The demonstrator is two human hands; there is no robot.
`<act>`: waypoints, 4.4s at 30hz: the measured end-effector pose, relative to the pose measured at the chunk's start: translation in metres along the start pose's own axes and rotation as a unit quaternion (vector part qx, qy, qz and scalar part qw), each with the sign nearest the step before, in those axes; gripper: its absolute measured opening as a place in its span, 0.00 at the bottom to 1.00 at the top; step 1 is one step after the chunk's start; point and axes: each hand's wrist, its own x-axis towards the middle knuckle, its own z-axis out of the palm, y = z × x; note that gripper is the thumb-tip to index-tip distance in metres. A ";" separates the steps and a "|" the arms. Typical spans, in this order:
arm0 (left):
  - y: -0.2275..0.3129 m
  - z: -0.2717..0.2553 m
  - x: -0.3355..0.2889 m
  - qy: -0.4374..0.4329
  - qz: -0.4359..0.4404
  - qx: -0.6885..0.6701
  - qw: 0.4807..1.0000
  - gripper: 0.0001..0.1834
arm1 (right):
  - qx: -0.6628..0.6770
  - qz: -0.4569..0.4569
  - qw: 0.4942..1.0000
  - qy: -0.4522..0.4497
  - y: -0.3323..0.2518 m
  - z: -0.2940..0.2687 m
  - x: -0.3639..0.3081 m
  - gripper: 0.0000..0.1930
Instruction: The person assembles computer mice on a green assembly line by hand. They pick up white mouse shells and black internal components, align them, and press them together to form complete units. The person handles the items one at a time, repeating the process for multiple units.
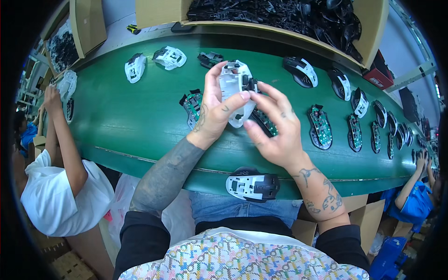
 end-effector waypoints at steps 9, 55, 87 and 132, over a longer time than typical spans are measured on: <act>0.014 -0.004 0.007 -0.060 -0.080 0.011 0.995 0.42 | -0.073 -0.029 0.996 0.051 0.002 -0.009 0.011 0.33; 0.003 -0.010 0.000 0.019 -0.087 0.035 0.995 0.38 | 0.337 0.330 0.880 0.054 0.021 -0.002 -0.003 0.07; 0.028 -0.033 0.002 -0.037 -0.136 -0.003 0.990 0.25 | 0.328 0.281 0.902 -0.006 0.010 0.023 0.007 0.24; 0.051 -0.149 0.120 0.133 -0.146 0.714 0.672 0.49 | -0.192 0.289 0.931 -0.110 0.052 -0.005 0.057 0.19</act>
